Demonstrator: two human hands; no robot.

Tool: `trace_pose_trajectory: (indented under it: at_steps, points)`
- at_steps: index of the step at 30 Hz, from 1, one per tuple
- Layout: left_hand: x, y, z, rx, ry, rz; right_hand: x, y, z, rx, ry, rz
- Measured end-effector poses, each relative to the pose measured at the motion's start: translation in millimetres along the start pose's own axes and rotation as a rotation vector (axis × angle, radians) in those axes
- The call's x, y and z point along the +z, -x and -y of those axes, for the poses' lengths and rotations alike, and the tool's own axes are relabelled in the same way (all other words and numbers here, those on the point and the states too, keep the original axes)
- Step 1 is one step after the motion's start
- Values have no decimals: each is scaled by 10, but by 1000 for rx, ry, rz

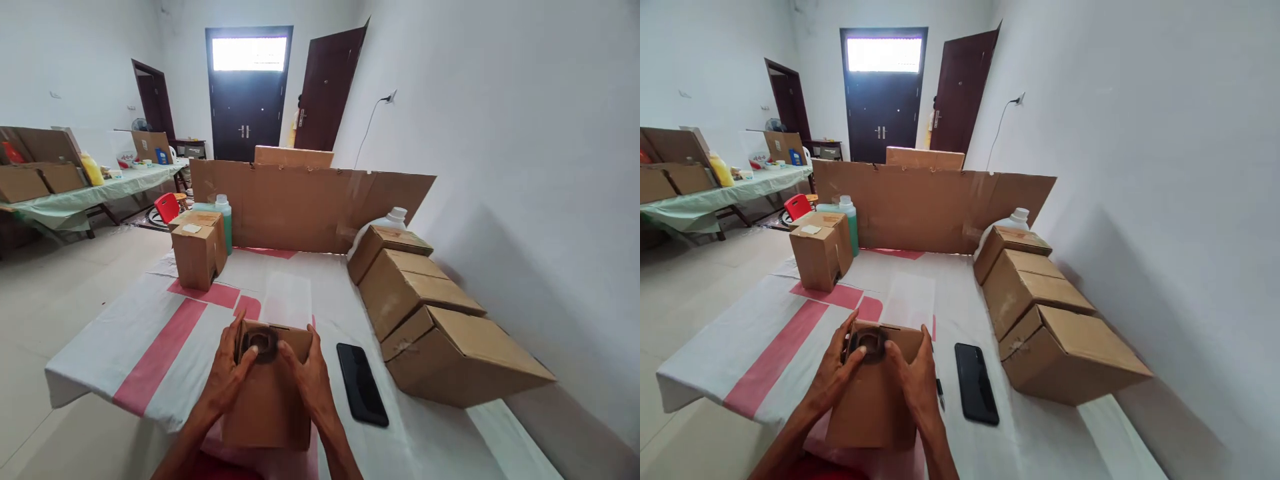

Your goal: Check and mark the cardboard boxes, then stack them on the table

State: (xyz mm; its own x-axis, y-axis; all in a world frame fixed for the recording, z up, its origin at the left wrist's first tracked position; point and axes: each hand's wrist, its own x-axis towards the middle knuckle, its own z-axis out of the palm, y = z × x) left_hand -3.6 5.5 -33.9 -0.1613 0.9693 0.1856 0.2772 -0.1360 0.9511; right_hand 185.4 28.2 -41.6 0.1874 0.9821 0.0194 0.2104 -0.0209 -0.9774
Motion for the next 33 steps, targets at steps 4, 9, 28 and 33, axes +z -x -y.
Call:
trace_pose_trajectory:
  at_steps: [4, 9, 28, 33]
  points:
    - [5, 216, 6, -27, -25, -96, 154, 18, 126, -32, 121, -41]
    - [-41, 313, 22, -24, -78, -129, 297, 141, 75, -17, 162, -56]
    - [-235, 183, 405, -296, 297, 8, -433, -1, -255, 167, 910, 212]
    - [-251, 215, 378, -293, 364, 101, -502, -110, -376, 207, 781, 257]
